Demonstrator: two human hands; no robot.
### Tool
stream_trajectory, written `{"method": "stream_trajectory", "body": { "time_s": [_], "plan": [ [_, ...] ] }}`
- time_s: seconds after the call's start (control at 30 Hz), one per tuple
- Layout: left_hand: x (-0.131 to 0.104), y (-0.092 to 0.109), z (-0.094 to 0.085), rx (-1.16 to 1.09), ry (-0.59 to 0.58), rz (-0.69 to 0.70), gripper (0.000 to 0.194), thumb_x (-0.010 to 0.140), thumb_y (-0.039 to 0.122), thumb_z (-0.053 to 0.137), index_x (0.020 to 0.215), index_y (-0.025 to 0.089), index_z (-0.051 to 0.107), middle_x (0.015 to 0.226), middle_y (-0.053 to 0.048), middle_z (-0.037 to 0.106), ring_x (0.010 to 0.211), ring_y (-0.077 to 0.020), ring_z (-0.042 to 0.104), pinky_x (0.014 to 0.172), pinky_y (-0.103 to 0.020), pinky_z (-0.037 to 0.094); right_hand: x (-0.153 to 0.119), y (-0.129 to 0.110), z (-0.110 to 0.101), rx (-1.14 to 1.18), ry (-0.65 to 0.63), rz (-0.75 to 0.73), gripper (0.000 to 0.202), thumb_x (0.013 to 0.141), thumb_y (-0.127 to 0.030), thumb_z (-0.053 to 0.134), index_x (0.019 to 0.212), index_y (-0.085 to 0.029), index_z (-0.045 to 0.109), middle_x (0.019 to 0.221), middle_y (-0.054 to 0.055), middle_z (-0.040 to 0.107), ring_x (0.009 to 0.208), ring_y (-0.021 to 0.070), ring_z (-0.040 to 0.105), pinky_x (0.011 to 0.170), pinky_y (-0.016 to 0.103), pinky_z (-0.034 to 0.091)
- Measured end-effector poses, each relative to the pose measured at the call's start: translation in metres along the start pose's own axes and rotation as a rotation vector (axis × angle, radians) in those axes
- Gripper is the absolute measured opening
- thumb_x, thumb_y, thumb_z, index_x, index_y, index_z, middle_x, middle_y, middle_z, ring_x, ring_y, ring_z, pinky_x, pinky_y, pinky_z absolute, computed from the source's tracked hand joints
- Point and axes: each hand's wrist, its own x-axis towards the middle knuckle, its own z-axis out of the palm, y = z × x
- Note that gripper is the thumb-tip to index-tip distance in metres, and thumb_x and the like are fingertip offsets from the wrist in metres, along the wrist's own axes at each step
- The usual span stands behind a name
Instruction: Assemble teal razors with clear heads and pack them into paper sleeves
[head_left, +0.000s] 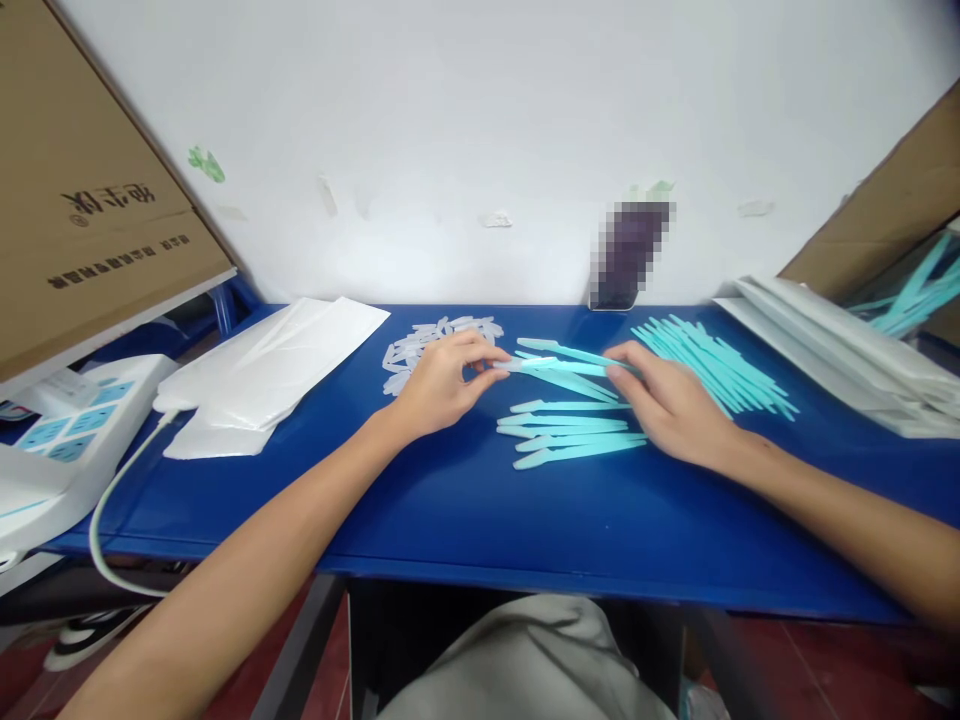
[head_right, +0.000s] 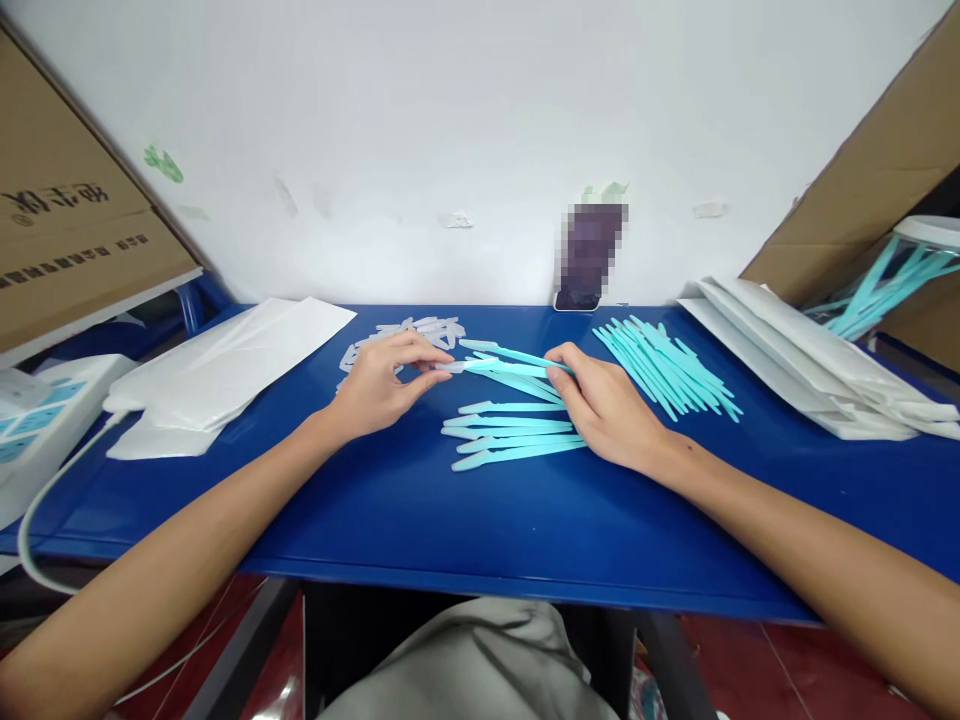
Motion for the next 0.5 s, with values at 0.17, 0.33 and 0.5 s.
{"method": "stream_trajectory", "body": {
  "time_s": [0.17,0.33,0.5],
  "plan": [
    [-0.001,0.006,0.012,-0.207,0.021,-0.121,0.014,0.09,0.03,0.078,0.097,0.018,0.081,0.087,-0.006,0.073,0.075,-0.0151,0.066,0.072,-0.03,0.055,-0.003,-0.007,0.0,0.019,-0.011,-0.007,0.023,0.108,-0.043,0.04,0.1,-0.026,0.054,0.067,-0.001,0.058,0.057,0.0199,0.054,0.06,0.035,0.04],
    [0.0,0.011,0.023,-0.521,-0.011,-0.382,0.031,0.081,0.046,0.085,0.092,0.017,0.081,0.085,-0.007,0.076,0.074,-0.0177,0.068,0.068,-0.031,0.057,-0.007,-0.016,0.001,0.034,0.014,-0.01,0.021,0.109,-0.04,0.04,0.104,-0.026,0.054,0.066,-0.002,0.056,0.056,0.0196,0.054,0.059,0.035,0.039],
    [0.002,0.003,0.011,-0.349,0.001,-0.258,0.026,0.087,0.042,0.077,0.096,0.017,0.079,0.081,-0.006,0.075,0.073,-0.0168,0.067,0.068,-0.03,0.054,-0.004,-0.013,0.001,0.023,-0.037,-0.075,0.02,0.108,-0.036,0.042,0.104,-0.025,0.058,0.077,0.002,0.066,0.065,0.0213,0.06,0.064,0.036,0.043]
  ]
}}
